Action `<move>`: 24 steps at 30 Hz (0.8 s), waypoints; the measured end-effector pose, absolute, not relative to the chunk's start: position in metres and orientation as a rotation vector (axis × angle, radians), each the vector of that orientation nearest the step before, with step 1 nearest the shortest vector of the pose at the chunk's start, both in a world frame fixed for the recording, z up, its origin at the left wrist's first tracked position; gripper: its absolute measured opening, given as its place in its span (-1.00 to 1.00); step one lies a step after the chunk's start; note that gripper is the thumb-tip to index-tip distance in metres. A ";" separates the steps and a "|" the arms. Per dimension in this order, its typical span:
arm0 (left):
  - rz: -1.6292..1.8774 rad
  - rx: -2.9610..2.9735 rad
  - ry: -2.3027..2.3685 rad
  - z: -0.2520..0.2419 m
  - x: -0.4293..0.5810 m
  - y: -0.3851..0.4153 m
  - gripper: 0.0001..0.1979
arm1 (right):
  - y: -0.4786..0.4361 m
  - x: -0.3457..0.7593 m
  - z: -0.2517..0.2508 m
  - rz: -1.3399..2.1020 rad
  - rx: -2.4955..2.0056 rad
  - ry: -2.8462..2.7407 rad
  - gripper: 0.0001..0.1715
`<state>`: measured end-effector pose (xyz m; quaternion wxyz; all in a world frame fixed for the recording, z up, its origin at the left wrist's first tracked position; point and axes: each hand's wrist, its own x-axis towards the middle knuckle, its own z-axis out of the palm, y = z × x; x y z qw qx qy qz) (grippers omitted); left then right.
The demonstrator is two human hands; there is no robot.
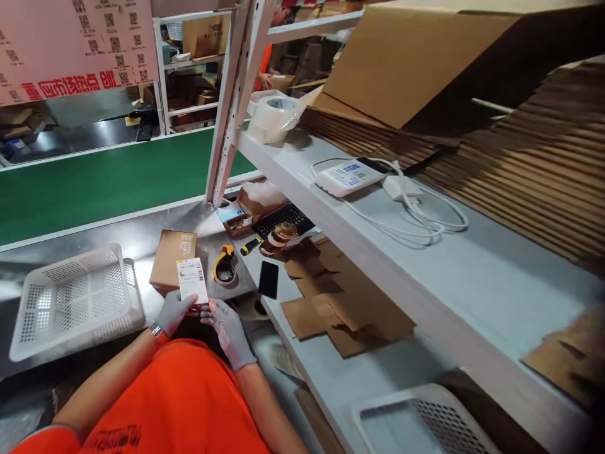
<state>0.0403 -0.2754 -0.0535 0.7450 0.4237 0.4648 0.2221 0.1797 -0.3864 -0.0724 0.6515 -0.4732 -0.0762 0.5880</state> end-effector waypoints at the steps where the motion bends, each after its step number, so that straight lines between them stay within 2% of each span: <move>1: 0.483 0.917 1.019 -0.054 0.045 -0.280 -0.14 | -0.389 0.184 -0.073 1.332 -1.072 -0.174 -0.28; 7: 0.483 0.918 1.019 -0.057 0.072 -0.302 -0.15 | -0.408 0.213 -0.072 1.345 -1.065 -0.235 -0.39; 19: 0.431 0.932 1.007 -0.055 0.106 -0.320 -0.13 | -0.429 0.247 -0.068 1.345 -1.047 -0.223 -0.32; 24: 0.413 0.927 1.020 -0.050 0.112 -0.322 -0.15 | -0.431 0.253 -0.076 1.307 -1.079 -0.228 -0.40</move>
